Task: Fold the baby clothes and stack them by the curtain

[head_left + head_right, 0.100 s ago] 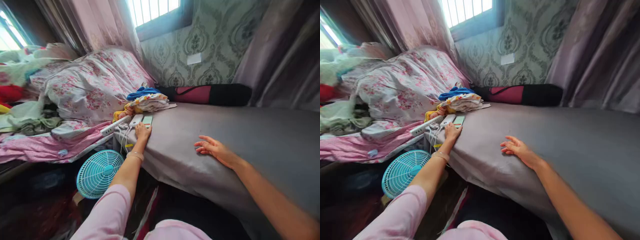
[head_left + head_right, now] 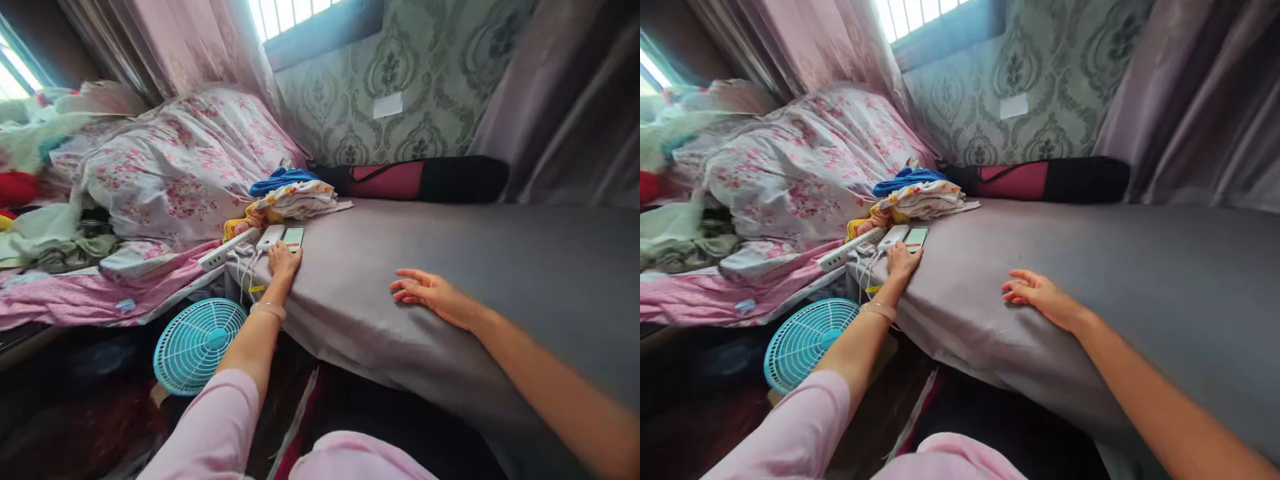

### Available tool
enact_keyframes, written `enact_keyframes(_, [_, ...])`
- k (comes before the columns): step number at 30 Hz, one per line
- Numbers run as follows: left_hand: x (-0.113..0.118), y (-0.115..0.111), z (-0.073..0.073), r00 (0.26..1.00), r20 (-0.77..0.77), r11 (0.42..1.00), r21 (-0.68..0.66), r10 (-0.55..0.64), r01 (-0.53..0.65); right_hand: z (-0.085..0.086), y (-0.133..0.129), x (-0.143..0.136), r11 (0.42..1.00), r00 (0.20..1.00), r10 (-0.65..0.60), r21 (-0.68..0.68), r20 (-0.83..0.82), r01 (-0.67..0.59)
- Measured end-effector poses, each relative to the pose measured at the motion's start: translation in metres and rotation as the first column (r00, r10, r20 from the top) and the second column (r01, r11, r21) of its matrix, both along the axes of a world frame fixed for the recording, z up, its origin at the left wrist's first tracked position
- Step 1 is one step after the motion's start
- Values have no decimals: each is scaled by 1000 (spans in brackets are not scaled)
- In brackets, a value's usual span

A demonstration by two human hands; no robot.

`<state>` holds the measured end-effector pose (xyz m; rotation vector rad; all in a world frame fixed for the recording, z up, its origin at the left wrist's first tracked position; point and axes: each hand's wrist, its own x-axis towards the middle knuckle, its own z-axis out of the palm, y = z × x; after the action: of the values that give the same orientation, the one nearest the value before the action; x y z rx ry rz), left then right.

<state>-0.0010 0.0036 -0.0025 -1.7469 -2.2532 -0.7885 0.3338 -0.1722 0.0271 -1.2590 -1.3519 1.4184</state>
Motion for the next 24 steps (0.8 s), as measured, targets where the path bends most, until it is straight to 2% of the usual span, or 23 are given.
enact_keyframes(5, [-3,2,-1,1000,5,1000,-2,7,-7,12,0,2,989,988,141,-44,66,-138])
enact_keyframes(9, [-4,-2,1,1000,-13,1000,-18,14,-14,20,-7,8,980,977,198,-47,79,-194])
enact_keyframes(14, [-3,-4,1,996,-92,999,-38,-9,6,17,-17,30,954,956,291,-94,46,-286])
enact_keyframes(17, [-5,-5,4,993,-120,998,-61,-11,3,13,-18,45,934,942,333,-128,-30,-334])
enact_keyframes(21, [-12,-2,21,997,-49,979,-195,-63,53,2,-15,55,917,934,329,-187,-142,-352])
enact_keyframes(24, [-25,10,44,994,74,946,-310,-75,95,-11,-11,59,919,949,222,-277,-224,-280])
